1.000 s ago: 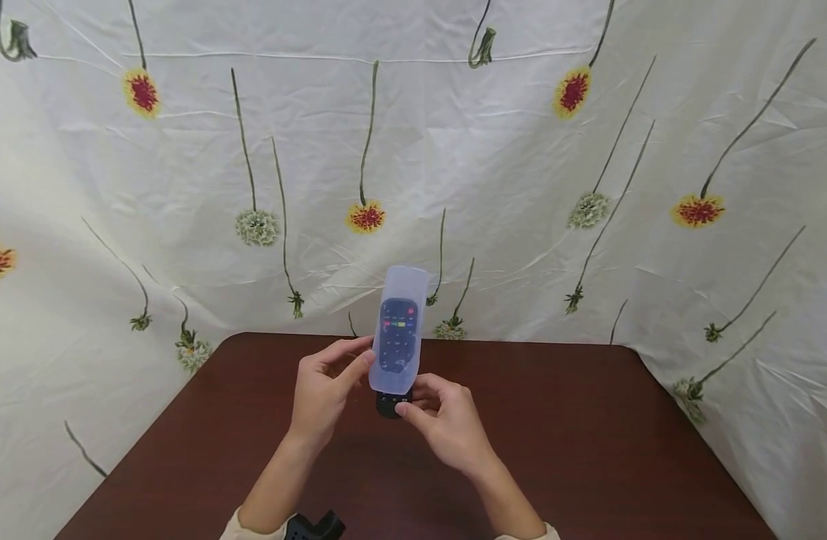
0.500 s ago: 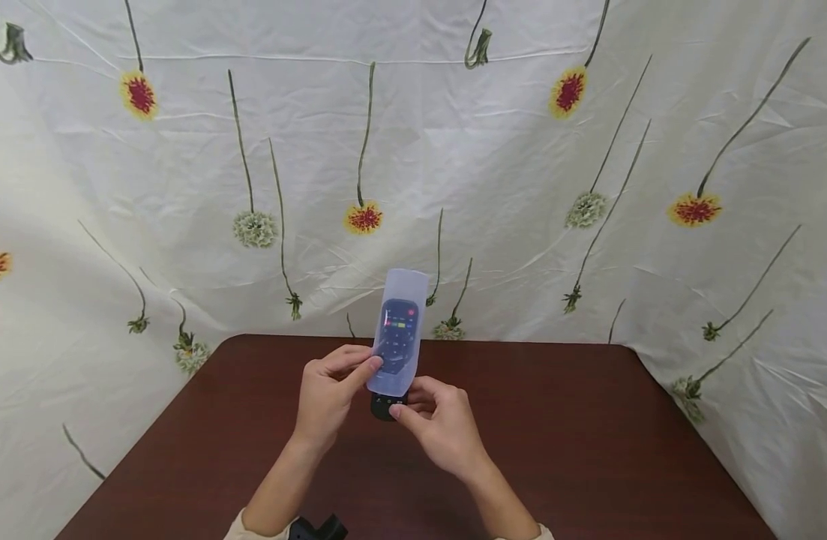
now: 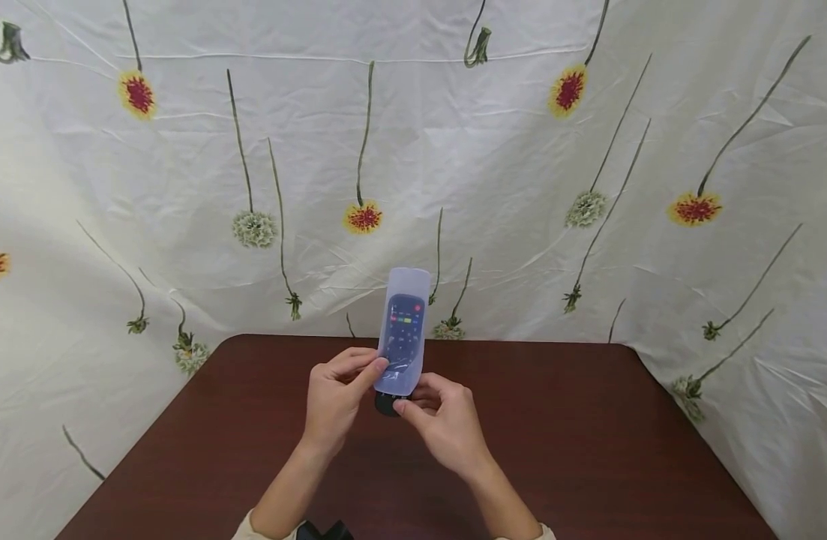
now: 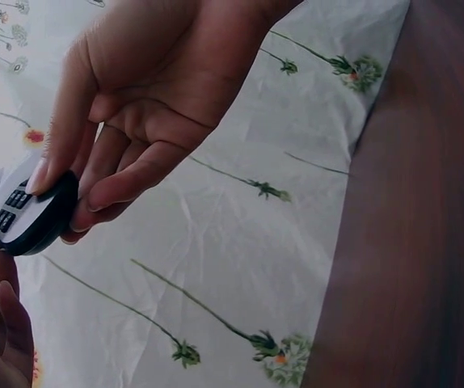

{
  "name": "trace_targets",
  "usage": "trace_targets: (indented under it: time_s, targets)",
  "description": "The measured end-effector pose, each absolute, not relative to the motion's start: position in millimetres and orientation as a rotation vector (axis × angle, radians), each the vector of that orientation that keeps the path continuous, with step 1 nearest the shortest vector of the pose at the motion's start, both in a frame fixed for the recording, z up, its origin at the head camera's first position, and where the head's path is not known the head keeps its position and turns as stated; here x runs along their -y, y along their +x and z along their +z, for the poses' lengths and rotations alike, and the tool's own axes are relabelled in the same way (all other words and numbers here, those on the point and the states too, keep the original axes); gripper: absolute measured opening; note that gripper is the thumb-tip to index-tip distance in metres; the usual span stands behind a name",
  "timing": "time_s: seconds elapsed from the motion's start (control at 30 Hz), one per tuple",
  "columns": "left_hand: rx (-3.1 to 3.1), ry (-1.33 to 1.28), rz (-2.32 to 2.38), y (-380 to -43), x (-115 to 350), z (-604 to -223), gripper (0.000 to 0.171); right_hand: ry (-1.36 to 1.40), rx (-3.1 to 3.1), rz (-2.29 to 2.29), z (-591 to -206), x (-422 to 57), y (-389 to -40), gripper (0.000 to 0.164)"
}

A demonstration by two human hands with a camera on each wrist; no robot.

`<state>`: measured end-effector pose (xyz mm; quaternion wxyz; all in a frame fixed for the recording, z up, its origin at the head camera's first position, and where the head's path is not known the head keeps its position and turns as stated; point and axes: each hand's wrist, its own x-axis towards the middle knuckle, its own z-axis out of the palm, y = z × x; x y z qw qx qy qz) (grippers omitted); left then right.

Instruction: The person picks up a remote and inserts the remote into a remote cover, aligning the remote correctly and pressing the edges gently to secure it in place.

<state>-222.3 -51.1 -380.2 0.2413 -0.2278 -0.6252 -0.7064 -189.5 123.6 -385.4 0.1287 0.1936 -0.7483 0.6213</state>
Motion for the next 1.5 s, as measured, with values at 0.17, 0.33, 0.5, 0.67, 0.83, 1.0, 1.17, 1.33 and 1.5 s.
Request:
trace_targets:
  time_s: [0.17,0.33,0.5,0.67,0.83,1.0,1.17,1.33,1.5]
  targets:
    - [1.684,-0.635,-1.929,-223.3,49.5,-382.6,0.012,0.533,2.144,1.837,-385.6,-122.0,-190.3,0.029]
    - [1.674,-0.635,-1.927,-224.2,48.0,-384.8,0.012,0.504,2.105,1.876,-385.4,-120.5,-190.2,0.029]
    - [1.671,-0.636,-1.908,-223.8,47.5,-385.2,0.012,0.496,2.089,1.913,-384.3,-119.7,-189.3,0.03]
    - [1.674,-0.637,-1.91,-224.5,46.6,-385.5,0.012,0.497,2.08,1.911,-384.0,-119.9,-189.5,0.03]
    - [1.67,-0.639,-1.92,-224.5,47.0,-383.5,0.012,0.505,2.07,1.904,-383.4,-120.4,-189.6,0.028]
    - [1.76,-0.647,-1.886,-224.4,52.0,-381.7,0.015,0.533,2.057,1.902,-383.3,-121.2,-189.8,0.027]
    - [1.955,-0.693,-1.827,-226.5,62.7,-380.4,0.02,0.544,2.031,1.903,-382.5,-126.4,-191.8,0.029]
    - [2.061,-0.846,-1.838,-228.4,70.4,-381.4,0.022,0.544,1.997,1.92,-380.4,-134.0,-193.0,0.031]
    - [2.092,-0.975,-1.846,-229.3,69.2,-383.9,0.023,0.566,1.982,1.896,-379.3,-138.2,-194.0,0.032]
